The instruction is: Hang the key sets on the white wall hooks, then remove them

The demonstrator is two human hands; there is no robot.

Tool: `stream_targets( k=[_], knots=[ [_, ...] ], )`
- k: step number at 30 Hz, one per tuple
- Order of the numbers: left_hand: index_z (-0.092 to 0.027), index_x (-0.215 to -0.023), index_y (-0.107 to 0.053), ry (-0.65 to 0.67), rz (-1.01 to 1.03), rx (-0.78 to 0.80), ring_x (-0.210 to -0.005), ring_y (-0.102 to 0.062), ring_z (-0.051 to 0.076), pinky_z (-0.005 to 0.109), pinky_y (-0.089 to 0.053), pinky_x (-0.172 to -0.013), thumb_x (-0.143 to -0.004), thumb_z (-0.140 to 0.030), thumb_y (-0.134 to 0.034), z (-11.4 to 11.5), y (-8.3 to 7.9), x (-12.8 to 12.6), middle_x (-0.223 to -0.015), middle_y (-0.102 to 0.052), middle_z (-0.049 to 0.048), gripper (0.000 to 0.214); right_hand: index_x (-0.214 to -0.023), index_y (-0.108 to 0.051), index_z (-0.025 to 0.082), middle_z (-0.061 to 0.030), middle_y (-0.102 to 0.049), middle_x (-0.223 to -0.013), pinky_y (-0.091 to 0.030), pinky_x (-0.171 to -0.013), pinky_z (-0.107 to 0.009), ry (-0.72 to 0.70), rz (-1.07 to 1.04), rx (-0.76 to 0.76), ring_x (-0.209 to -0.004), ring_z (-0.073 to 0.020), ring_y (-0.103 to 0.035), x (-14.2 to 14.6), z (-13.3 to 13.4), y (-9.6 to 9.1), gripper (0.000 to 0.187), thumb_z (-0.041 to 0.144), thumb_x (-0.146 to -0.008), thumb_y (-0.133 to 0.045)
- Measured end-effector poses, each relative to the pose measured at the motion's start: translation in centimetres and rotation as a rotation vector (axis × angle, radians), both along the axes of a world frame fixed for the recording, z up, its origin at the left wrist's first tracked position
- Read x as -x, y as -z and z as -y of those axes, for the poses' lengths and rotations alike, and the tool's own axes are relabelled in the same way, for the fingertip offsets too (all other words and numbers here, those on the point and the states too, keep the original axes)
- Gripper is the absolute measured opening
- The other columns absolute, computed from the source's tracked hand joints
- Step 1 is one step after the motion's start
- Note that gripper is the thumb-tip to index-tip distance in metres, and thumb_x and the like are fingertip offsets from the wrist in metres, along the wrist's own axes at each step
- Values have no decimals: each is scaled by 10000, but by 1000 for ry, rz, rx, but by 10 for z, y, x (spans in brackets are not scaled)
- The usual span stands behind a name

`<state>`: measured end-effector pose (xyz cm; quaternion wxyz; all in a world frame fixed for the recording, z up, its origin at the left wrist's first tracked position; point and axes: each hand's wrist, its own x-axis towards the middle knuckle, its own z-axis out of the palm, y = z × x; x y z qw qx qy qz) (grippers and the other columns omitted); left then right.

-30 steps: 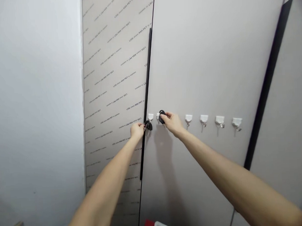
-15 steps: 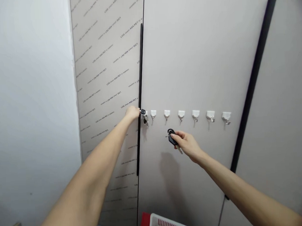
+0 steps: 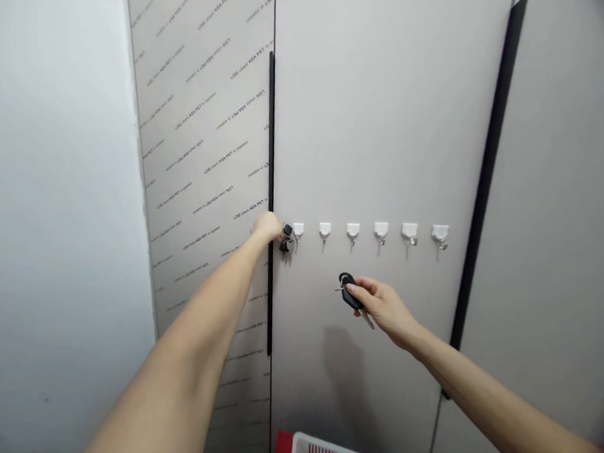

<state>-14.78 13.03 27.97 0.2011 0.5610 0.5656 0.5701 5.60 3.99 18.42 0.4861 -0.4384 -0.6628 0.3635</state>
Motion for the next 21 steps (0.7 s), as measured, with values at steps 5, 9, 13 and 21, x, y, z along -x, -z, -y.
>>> stream_targets(
  k=[5,9,13,21],
  knots=[
    [-131,-475,-435,35,-89,-33,-463,-503,95,206,-387,-512,-632,-184,-449,14,-1,-8,-420,-486,-6,166,-700,-470,144,40,-444,-543,-339,-443,-187,6,0,19,-436,-49,-389,-9,3,2,272,393,-592,-464],
    [-125,-523,-438,165,-129,-69,-430,-467,56,182,-392,-495,-668,-198,-393,47,4,-10,-472,-487,-15,168,-709,-480,142,43,-433,-521,-309,-428,-186,-50,57,62,-427,-50,-370,-17,12,18,266,387,-608,-458],
    [-124,-549,-437,360,-117,-78,-459,-465,58,194,-392,-514,-681,-228,-370,91,49,-18,-511,-493,-11,180,-702,-496,124,29,-450,-527,-287,-439,-184,-209,190,125,-450,-56,-368,-26,29,61,231,340,-635,-448],
    [-117,-570,-480,597,-140,355,-478,-457,76,176,-349,-477,-683,-271,-313,153,239,-69,-515,-505,-5,254,-724,-548,144,8,-561,-658,-326,-537,-183,-234,451,211,-603,-102,-461,-46,63,163,181,213,-633,-408]
  ],
)
